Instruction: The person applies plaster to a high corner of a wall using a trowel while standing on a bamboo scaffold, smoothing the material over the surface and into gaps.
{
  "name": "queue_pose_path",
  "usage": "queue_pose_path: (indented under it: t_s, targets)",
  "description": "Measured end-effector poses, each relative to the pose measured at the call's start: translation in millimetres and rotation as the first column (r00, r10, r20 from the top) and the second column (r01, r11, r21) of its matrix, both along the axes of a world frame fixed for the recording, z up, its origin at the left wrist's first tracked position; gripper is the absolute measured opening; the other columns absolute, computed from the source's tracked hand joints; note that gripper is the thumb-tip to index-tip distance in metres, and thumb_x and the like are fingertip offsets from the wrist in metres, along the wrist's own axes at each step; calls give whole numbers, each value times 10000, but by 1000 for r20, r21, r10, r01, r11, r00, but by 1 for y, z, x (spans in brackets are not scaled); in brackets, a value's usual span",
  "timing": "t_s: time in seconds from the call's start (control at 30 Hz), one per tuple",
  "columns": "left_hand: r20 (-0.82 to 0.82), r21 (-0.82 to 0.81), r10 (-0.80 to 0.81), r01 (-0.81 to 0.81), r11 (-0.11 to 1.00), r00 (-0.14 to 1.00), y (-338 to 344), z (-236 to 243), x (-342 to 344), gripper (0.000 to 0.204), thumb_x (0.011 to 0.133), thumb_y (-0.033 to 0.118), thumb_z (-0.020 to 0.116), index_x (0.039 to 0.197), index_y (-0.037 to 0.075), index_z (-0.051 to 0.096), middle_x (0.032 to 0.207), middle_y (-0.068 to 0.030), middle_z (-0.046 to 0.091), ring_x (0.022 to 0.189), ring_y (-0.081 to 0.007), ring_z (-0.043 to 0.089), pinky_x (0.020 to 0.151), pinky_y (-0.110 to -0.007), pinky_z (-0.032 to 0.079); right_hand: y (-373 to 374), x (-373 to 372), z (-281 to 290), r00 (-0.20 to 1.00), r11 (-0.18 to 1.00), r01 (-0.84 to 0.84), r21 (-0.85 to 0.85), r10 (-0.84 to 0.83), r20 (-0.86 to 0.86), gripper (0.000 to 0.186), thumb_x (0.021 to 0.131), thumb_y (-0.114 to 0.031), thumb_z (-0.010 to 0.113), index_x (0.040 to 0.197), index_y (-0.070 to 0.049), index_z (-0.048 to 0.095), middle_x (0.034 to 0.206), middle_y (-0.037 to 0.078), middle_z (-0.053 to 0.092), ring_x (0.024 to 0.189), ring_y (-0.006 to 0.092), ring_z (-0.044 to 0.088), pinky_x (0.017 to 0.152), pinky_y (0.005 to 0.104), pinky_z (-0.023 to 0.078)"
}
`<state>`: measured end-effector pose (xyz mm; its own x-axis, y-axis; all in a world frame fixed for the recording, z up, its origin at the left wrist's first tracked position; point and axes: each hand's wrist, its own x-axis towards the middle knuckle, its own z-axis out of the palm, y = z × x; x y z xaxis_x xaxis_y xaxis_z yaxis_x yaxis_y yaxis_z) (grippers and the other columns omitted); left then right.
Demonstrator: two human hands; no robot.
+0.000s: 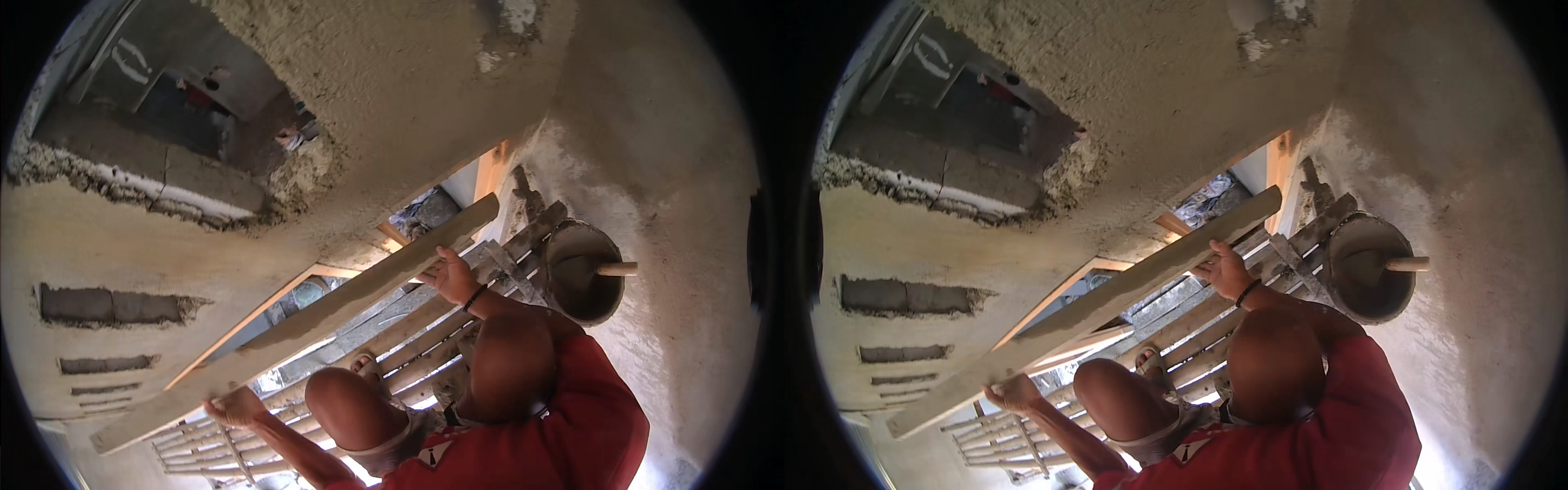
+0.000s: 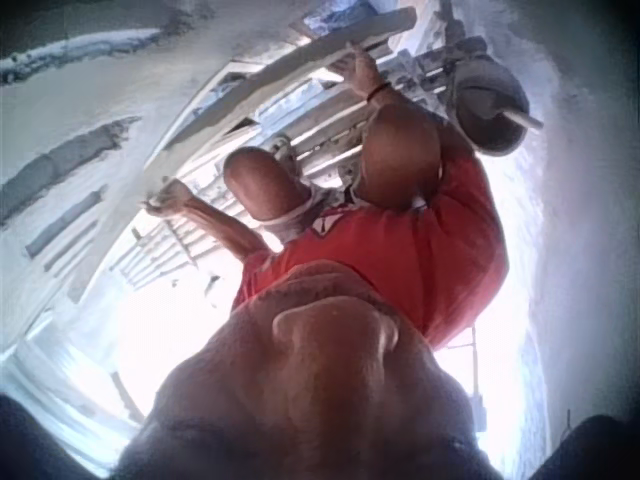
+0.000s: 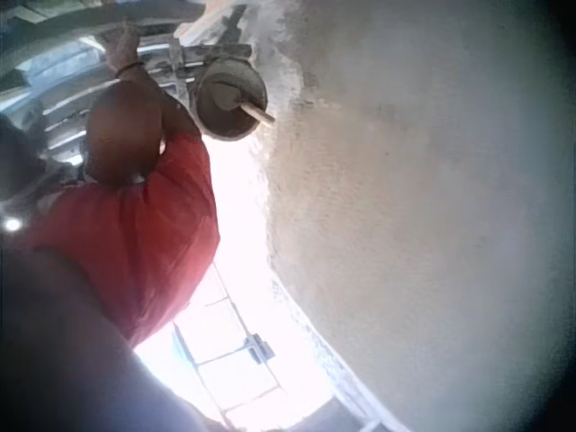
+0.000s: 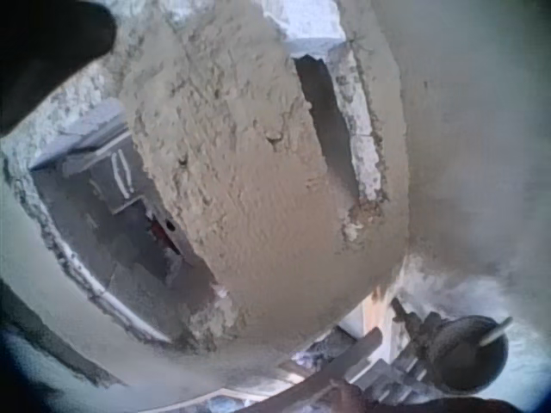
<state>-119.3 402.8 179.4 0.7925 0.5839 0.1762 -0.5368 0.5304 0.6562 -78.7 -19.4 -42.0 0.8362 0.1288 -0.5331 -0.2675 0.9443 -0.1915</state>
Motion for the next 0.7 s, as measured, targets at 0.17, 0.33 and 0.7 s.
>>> queue_pose_path:
  t_s: [0.17,0.33,0.7]
  targets:
    - [-342,-160,-5,-52,986,940,8,-47,24,534,825,343,665,1220,33,484,1223,-146,503,1127,-287,487,998,-463,382,-61,12,-30,967,953,249,-173,-253,-4,482,886,-323,582,1228,-14,441,1223,162,524,1168,343,481,1003,499,378]
    - [-500,-248,-257,147,958,827,5,-121,57,294,837,258,665,1059,81,589,1123,-103,606,1041,-270,580,868,-428,494,-104,41,-43,888,844,443,-302,-459,18,422,897,-327,575,1185,-36,473,1143,124,559,1064,305,531,940,477,427]
    - [-530,-306,-299,150,940,794,-8,-144,125,603,762,481,706,1226,148,515,1277,-93,508,1143,-261,511,895,-455,474,-121,95,-27,904,790,419,-448,-409,125,480,883,-345,603,1233,-93,394,1176,109,532,1092,314,532,950,552,422]
